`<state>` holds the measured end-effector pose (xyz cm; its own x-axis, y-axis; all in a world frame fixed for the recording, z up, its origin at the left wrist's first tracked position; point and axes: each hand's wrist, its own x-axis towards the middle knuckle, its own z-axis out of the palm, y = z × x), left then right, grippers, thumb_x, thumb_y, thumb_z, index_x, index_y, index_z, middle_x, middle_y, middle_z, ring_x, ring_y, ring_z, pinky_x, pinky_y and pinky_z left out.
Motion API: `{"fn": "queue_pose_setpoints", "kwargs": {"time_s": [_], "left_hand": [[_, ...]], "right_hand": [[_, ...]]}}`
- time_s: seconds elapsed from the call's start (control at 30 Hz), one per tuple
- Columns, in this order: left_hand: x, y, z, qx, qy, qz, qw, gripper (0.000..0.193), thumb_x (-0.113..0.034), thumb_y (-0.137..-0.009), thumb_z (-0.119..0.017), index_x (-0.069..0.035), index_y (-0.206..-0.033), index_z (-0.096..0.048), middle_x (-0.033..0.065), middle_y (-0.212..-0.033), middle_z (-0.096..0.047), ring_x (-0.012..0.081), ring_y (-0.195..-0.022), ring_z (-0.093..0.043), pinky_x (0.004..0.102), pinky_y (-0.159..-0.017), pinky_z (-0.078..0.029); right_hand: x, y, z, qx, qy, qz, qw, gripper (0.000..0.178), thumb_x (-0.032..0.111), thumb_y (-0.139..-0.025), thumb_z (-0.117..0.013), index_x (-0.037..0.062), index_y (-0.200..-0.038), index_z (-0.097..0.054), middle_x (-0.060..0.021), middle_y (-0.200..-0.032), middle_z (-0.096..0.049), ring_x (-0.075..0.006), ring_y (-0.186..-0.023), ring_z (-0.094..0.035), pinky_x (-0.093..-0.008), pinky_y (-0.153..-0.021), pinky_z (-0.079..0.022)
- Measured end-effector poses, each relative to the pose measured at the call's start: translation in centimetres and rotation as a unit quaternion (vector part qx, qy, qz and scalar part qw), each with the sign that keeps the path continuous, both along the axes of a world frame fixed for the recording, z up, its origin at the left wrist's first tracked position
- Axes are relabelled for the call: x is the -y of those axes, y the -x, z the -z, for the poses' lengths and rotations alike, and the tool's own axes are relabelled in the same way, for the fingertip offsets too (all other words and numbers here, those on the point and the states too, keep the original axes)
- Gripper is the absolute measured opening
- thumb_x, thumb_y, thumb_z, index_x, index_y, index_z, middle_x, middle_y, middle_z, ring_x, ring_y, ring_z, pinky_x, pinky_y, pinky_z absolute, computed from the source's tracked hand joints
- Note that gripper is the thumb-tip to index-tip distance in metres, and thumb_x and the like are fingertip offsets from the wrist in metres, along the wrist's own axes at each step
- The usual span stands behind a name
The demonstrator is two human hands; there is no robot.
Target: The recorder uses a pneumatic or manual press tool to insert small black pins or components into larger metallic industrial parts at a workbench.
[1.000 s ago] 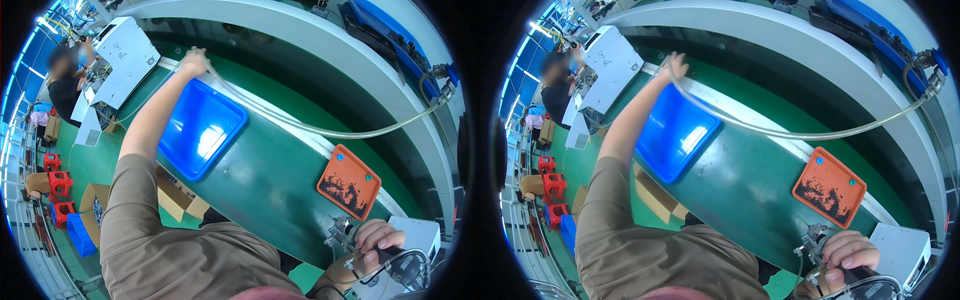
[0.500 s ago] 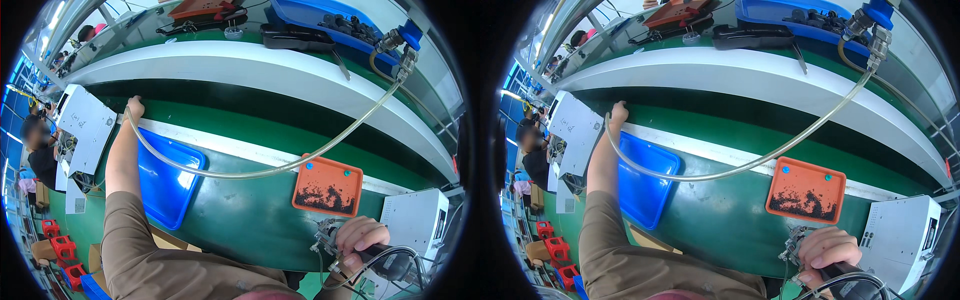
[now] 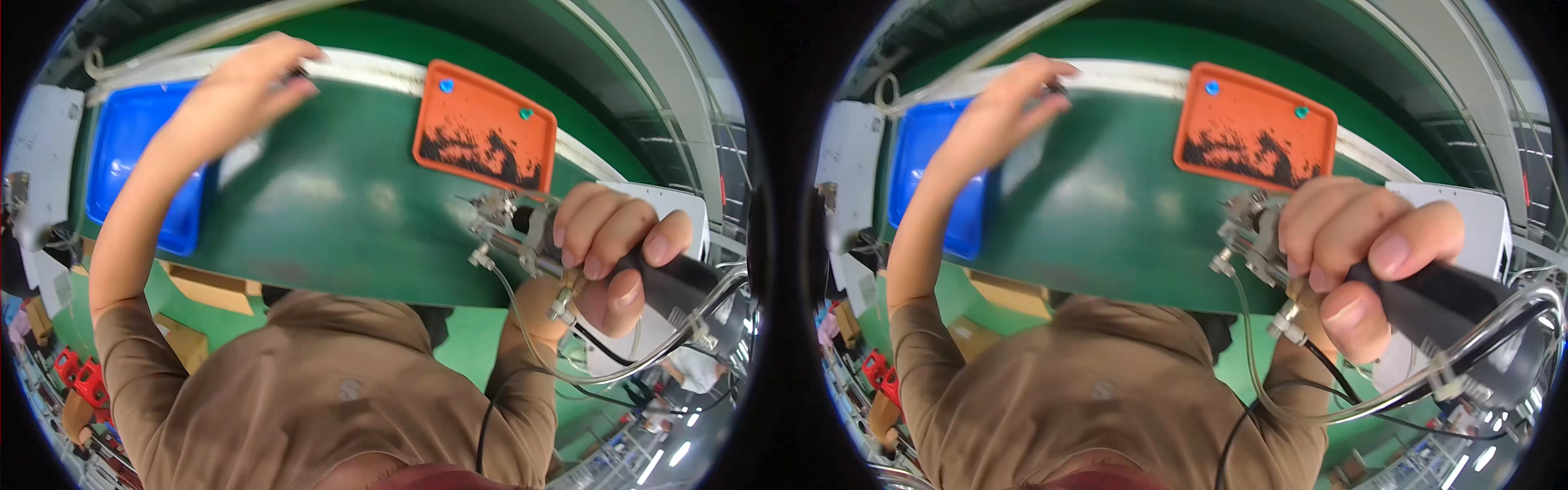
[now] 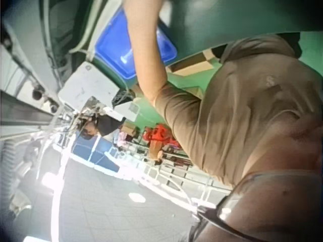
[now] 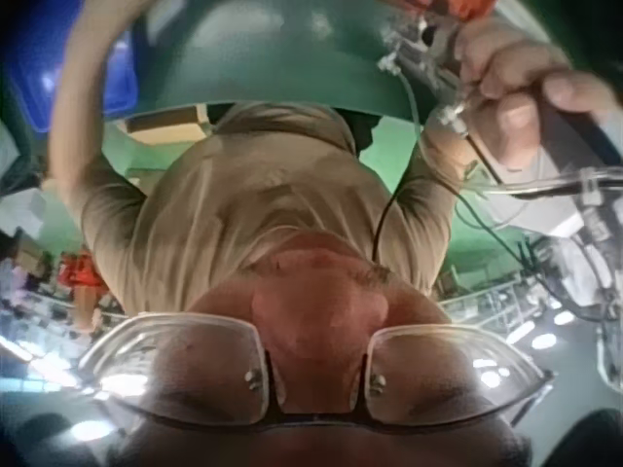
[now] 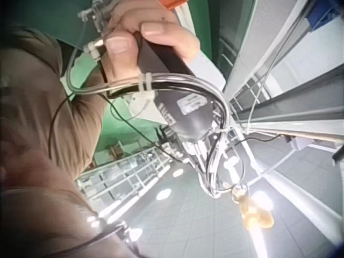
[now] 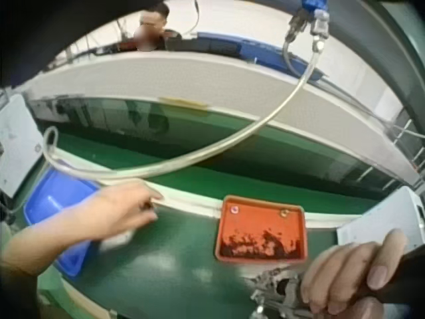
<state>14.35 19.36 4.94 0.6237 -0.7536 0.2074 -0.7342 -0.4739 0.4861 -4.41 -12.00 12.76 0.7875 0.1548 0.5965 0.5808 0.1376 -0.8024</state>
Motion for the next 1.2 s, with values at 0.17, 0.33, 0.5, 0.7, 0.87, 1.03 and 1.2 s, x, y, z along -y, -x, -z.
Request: {"fn": "queue_pose_setpoints", "kwargs": {"time_s": [0.17, 0.33, 0.5, 0.7, 0.87, 1.03, 1.2], "left_hand": [[6.8, 9.9, 5.0, -0.078, 0.033, 0.176, 0.981, 0.039, -0.017, -0.087, -0.074, -0.005, -0.121, -0.061, 0.0119, -0.101, -0.065, 0.0328, -0.097, -0.064, 0.0427, -0.086, -0.052], [9.2, 11.8, 8.5, -0.071, 0.09, 0.154, 0.981, 0.042, -0.023, -0.084, -0.077, -0.007, -0.12, -0.061, 0.0099, -0.099, -0.064, 0.0313, -0.097, -0.064, 0.0427, -0.085, -0.05], [8.1, 11.3, 9.0, -0.097, 0.16, 0.155, 0.97, 0.036, -0.02, -0.082, -0.078, -0.008, -0.112, -0.061, 0.0085, -0.104, -0.063, 0.0304, -0.098, -0.063, 0.0438, -0.085, -0.05], [7.9, 10.5, 9.7, -0.057, 0.148, 0.202, 0.967, 0.018, -0.016, -0.081, -0.076, -0.01, -0.095, -0.066, 0.0032, -0.104, -0.064, 0.0246, -0.094, -0.062, 0.0402, -0.082, -0.05], [7.9, 10.4, 10.0, -0.048, 0.151, 0.207, 0.965, 0.011, -0.015, -0.082, -0.075, -0.01, -0.085, -0.067, 0.0005, -0.103, -0.066, 0.0214, -0.093, -0.062, 0.0386, -0.081, -0.05], [8.0, 10.7, 9.4, -0.022, 0.139, 0.196, 0.97, 0.014, -0.017, -0.079, -0.079, -0.01, -0.089, -0.072, 0.0022, -0.107, -0.069, 0.0214, -0.095, -0.064, 0.0364, -0.08, -0.05], [8.0, 10.8, 9.7, -0.005, 0.143, 0.201, 0.969, 0.017, -0.018, -0.08, -0.079, -0.011, -0.094, -0.075, 0.0005, -0.107, -0.07, 0.0197, -0.093, -0.062, 0.0347, -0.079, -0.048]], "right_hand": [[0.8, 0.3, 0.2, 0.007, 0.047, -0.036, 0.998, 0.03, 0.022, -0.098, -0.062, 0.0127, -0.124, -0.049, -0.0015, -0.076, -0.054, -0.0162, -0.061, -0.053, -0.0342, -0.061, -0.043], [-0.2, 0.5, 0.8, -0.003, 0.033, -0.045, 0.998, 0.028, 0.022, -0.097, -0.063, 0.0136, -0.12, -0.05, -0.001, -0.075, -0.055, -0.016, -0.06, -0.054, -0.0341, -0.06, -0.043], [-0.5, -0.1, 1.7, -0.032, 0.049, -0.067, 0.996, 0.03, 0.023, -0.095, -0.067, 0.0143, -0.116, -0.049, -0.0005, -0.072, -0.055, -0.0163, -0.056, -0.054, -0.0353, -0.057, -0.044], [-0.6, -0.4, 1.6, -0.045, 0.067, -0.068, 0.994, 0.029, 0.022, -0.094, -0.069, 0.0142, -0.111, -0.047, -0.0011, -0.073, -0.056, -0.0171, -0.056, -0.056, -0.0354, -0.056, -0.045], [-0.6, -1.5, 2.4, -0.021, 0.062, -0.102, 0.993, 0.031, 0.022, -0.093, -0.069, 0.0146, -0.112, -0.046, -0.0009, -0.075, -0.057, -0.0166, -0.058, -0.058, -0.0341, -0.055, -0.047], [-0.3, -1.8, 3.0, -0.003, 0.07, -0.134, 0.989, 0.034, 0.032, -0.097, -0.068, 0.0147, -0.114, -0.045, -0.0007, -0.077, -0.058, -0.0158, -0.058, -0.058, -0.0331, -0.056, -0.047], [-0.2, -2.1, 2.9, 0.001, 0.067, -0.165, 0.984, 0.034, 0.037, -0.098, -0.065, 0.0148, -0.114, -0.044, -0.0008, -0.079, -0.058, -0.0157, -0.059, -0.058, -0.0333, -0.057, -0.048]]}}
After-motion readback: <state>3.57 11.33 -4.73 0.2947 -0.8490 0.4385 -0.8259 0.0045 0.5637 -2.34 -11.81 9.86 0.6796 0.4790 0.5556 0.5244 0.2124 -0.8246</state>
